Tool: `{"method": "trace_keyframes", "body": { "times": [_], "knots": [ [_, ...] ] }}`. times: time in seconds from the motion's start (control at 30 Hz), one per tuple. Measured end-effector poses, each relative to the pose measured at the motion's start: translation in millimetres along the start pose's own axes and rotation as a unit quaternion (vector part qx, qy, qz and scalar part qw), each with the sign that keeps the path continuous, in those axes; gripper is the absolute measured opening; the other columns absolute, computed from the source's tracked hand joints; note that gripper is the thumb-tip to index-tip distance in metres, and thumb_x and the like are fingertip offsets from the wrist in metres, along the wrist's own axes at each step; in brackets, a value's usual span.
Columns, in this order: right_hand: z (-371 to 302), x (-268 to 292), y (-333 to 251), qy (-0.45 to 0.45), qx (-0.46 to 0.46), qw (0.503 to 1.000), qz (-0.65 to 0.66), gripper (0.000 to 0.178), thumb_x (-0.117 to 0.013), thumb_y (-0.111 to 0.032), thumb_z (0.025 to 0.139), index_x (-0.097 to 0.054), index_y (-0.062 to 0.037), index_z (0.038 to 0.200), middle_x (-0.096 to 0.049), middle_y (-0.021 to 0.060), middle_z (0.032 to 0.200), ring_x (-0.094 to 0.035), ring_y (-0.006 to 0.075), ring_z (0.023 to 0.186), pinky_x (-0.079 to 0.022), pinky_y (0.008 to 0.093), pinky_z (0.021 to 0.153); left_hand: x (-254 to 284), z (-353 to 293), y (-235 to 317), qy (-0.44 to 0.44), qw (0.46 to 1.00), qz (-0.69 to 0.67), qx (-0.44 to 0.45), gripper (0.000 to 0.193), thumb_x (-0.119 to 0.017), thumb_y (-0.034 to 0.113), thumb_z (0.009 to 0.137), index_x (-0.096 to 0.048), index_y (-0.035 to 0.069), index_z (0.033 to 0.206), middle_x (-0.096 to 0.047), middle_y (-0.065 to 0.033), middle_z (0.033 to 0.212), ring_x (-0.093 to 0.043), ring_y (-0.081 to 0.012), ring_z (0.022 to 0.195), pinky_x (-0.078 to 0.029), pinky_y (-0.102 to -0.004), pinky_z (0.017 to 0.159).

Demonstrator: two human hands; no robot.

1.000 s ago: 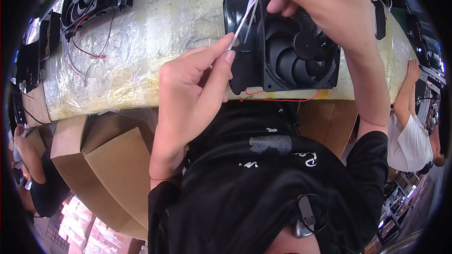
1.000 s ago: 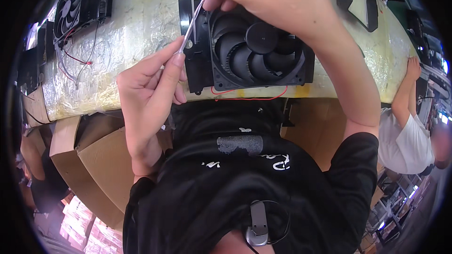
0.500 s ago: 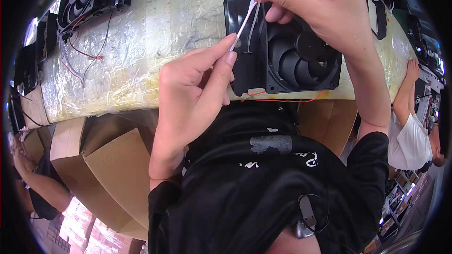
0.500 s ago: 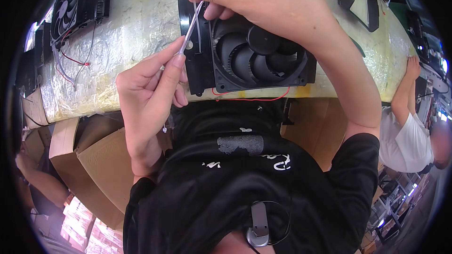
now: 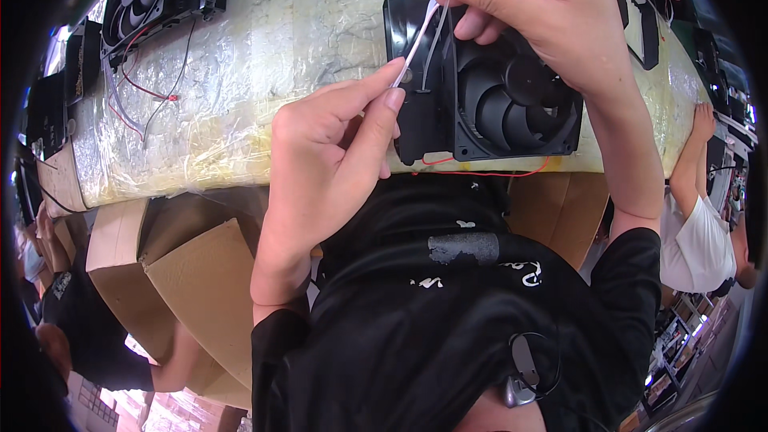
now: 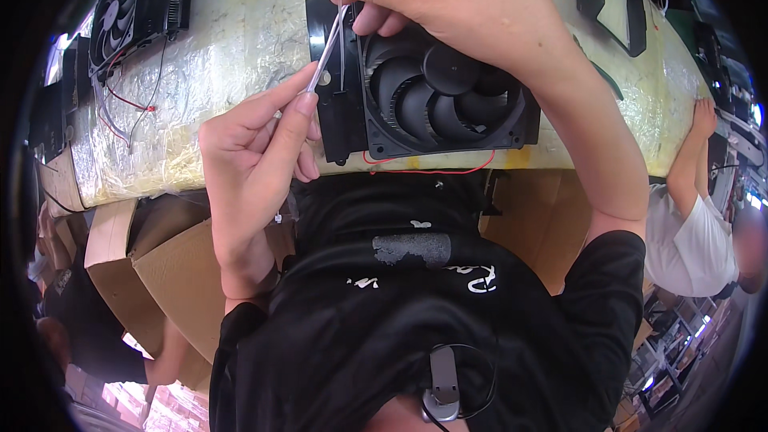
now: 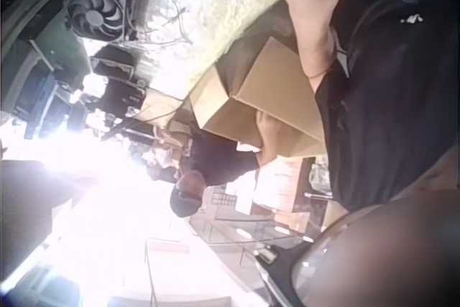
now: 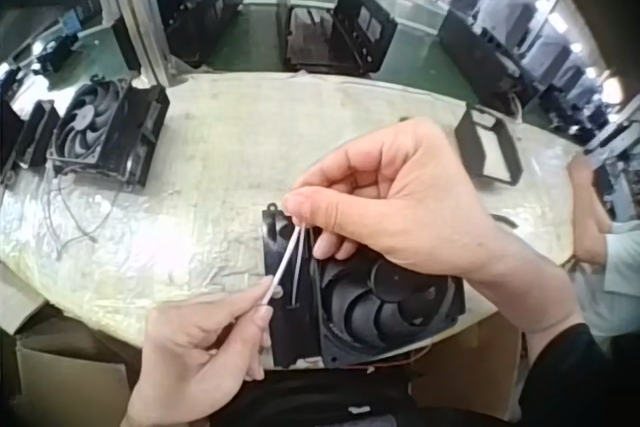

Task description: Assembling electronic cooling units by securing fans into plastic housings and managing wires with zip ties.

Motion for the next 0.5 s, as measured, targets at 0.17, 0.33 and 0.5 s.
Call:
{"method": "trace_keyframes", "body": {
  "times": [0.17, 0.33, 0.5],
  "knots": [
    [1.8, 1.7, 1.5, 0.011, -0.006, 1.000, 0.017, 0.016, -0.070, -0.007, 0.089, -0.071, 0.0082, 0.096, -0.071, 0.0105, 0.078, -0.067, 0.0091, 0.060, -0.053, 0.0179, 0.054, -0.5, 1.4, -0.3, 0.002, 1.000, -0.003, 0.002, 0.025, -0.061, 0.001, 0.093, -0.067, -0.002, 0.118, -0.061, -0.0049, 0.072, -0.053, -0.0050, 0.051, -0.039, -0.0201, 0.046],
    [1.1, 1.4, 3.9, 0.011, -0.009, 1.000, 0.022, 0.016, -0.070, -0.007, 0.089, -0.071, 0.0084, 0.096, -0.071, 0.0107, 0.078, -0.067, 0.0093, 0.060, -0.053, 0.0179, 0.053, -0.8, 0.5, -0.5, 0.002, 1.000, -0.010, 0.013, 0.026, -0.061, 0.000, 0.093, -0.067, -0.002, 0.118, -0.061, -0.0045, 0.072, -0.053, -0.0047, 0.052, -0.039, -0.0199, 0.047],
    [-3.2, -2.4, -0.2, -0.006, -0.014, 1.000, 0.012, 0.016, -0.070, -0.007, 0.089, -0.071, 0.0080, 0.095, -0.071, 0.0099, 0.077, -0.066, 0.0083, 0.059, -0.052, 0.0176, 0.052, 0.7, -1.9, 0.7, -0.008, 1.000, 0.005, 0.022, 0.025, -0.061, 0.003, 0.094, -0.067, -0.003, 0.118, -0.063, -0.0046, 0.070, -0.055, -0.0049, 0.054, -0.042, -0.0196, 0.049]
  ]
}}
Point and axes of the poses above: each hand's wrist, its own z-axis towards the middle knuckle, its own x-axis out of the back of the hand, y = z × x, the point moved 6 cm from there along z, towards the middle knuckle
